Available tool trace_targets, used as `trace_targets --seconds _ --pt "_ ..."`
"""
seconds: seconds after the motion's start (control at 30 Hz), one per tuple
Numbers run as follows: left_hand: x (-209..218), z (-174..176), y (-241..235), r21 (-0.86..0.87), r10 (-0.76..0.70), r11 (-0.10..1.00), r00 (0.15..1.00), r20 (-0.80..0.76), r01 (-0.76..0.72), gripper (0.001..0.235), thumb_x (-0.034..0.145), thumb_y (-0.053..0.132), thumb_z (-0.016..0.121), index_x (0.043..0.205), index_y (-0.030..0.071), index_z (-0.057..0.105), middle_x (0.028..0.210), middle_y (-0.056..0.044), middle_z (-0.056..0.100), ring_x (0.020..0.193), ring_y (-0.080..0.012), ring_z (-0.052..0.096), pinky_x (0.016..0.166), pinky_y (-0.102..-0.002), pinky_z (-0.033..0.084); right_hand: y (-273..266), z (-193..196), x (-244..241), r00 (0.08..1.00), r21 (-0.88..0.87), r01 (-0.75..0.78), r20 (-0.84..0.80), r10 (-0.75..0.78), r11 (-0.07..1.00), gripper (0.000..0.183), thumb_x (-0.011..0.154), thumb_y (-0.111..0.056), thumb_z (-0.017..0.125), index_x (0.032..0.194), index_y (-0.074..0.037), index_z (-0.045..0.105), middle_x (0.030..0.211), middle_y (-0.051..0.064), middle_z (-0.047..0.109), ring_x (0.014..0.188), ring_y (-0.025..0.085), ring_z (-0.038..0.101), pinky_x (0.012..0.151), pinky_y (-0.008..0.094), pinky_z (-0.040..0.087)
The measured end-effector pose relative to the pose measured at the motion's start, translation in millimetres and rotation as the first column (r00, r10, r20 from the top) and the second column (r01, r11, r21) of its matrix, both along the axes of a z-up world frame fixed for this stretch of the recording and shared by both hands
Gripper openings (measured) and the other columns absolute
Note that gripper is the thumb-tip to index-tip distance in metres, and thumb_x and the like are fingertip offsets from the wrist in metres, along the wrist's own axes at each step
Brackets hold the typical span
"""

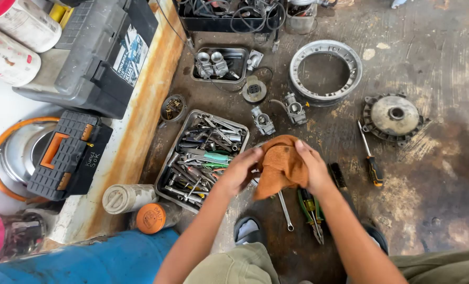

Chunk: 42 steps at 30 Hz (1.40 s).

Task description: Cleaning and inspecting motorcycle engine components using a cloth

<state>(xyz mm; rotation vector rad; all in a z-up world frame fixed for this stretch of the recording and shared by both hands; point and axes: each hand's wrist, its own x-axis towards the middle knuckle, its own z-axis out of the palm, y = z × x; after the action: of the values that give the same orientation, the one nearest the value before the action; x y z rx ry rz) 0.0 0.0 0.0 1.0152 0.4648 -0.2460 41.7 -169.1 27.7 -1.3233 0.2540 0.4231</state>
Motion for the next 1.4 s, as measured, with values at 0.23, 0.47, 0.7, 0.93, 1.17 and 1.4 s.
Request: trace_targets --seconds 0.23,0.47,0.7,0.93,1.17,1.4 --pt "29.1 36.0 40.5 0.927 -0.35 0.353 0.937 0.008 0.124 0.046 0.088 0.056 0.072 0.116 0.021 0.074 0.109 -0.013 0.075 0.11 -0.0359 0.07 0.093 -0.046 0.056 -60.7 -34.7 37.5 0.997 0.032 -0.031 -0.07 0.034 0.999 0.042 0.089 -0.026 0.074 0.125 -0.005 0.073 0.11 0.022 0.07 0.098 0.034 0.069 0.082 0.054 0.057" --pt "23.6 132.3 14.4 0.654 -0.341 0.72 0.939 0.046 0.23 0.093 0.091 0.081 0.019 0.141 0.01 0.052 0.136 -0.02 0.054 0.135 -0.0374 0.047 0.113 -0.053 0.039 -55.9 40.1 16.8 0.989 0.228 0.148 -0.03 -0.145 0.962 0.04 0.09 -0.027 0.066 0.126 -0.011 0.07 0.116 0.013 0.066 0.109 0.028 0.064 0.094 0.048 0.053" --pt "12.1 168.8 -35.0 0.053 -0.263 0.965 0.927 0.268 0.258 0.13 0.082 0.092 -0.003 0.154 -0.01 0.031 0.16 -0.037 0.024 0.151 -0.048 0.021 0.122 -0.061 0.021 -60.1 114.3 -16.3 0.872 0.386 0.111 0.405 -0.276 0.916 0.022 0.085 -0.023 0.059 0.081 -0.001 0.057 0.128 0.027 0.067 0.118 0.036 0.063 0.092 0.045 0.052" --pt "-26.2 203.3 -98.4 0.018 -0.101 0.995 0.973 0.208 0.1 0.105 0.093 0.08 0.025 0.154 -0.004 0.04 0.151 -0.034 0.047 0.141 -0.0442 0.045 0.121 -0.053 0.032 -37.5 88.5 -27.6 0.226 -0.472 0.317 0.88 0.418 0.823 0.086 0.091 -0.075 0.05 0.152 -0.014 0.047 0.141 0.013 0.056 0.129 0.031 0.053 0.098 0.046 0.026" --pt "-27.9 120.9 -102.1 0.174 -0.168 0.977 0.947 0.275 0.123 0.066 0.105 0.07 0.028 0.104 0.011 0.059 0.094 -0.007 0.062 0.095 -0.0203 0.062 0.093 -0.035 0.05 -34.4 2.9 -21.6 0.648 -0.084 0.112 0.761 -0.008 0.99 0.046 0.107 -0.027 0.046 0.075 -0.003 0.068 0.065 0.014 0.064 0.063 0.021 0.056 0.062 0.039 0.045" --pt "-29.7 171.5 -127.1 0.527 -0.375 0.827 0.891 0.257 0.196 0.071 0.107 0.056 0.027 0.15 0.001 0.041 0.148 -0.034 0.039 0.145 -0.0434 0.037 0.121 -0.056 0.025 -35.8 -15.9 -1.6 0.817 0.123 0.379 0.42 -0.394 0.917 0.047 0.108 -0.029 0.059 0.063 -0.014 0.057 0.06 0.0 0.056 0.06 0.009 0.047 0.058 0.024 0.038"
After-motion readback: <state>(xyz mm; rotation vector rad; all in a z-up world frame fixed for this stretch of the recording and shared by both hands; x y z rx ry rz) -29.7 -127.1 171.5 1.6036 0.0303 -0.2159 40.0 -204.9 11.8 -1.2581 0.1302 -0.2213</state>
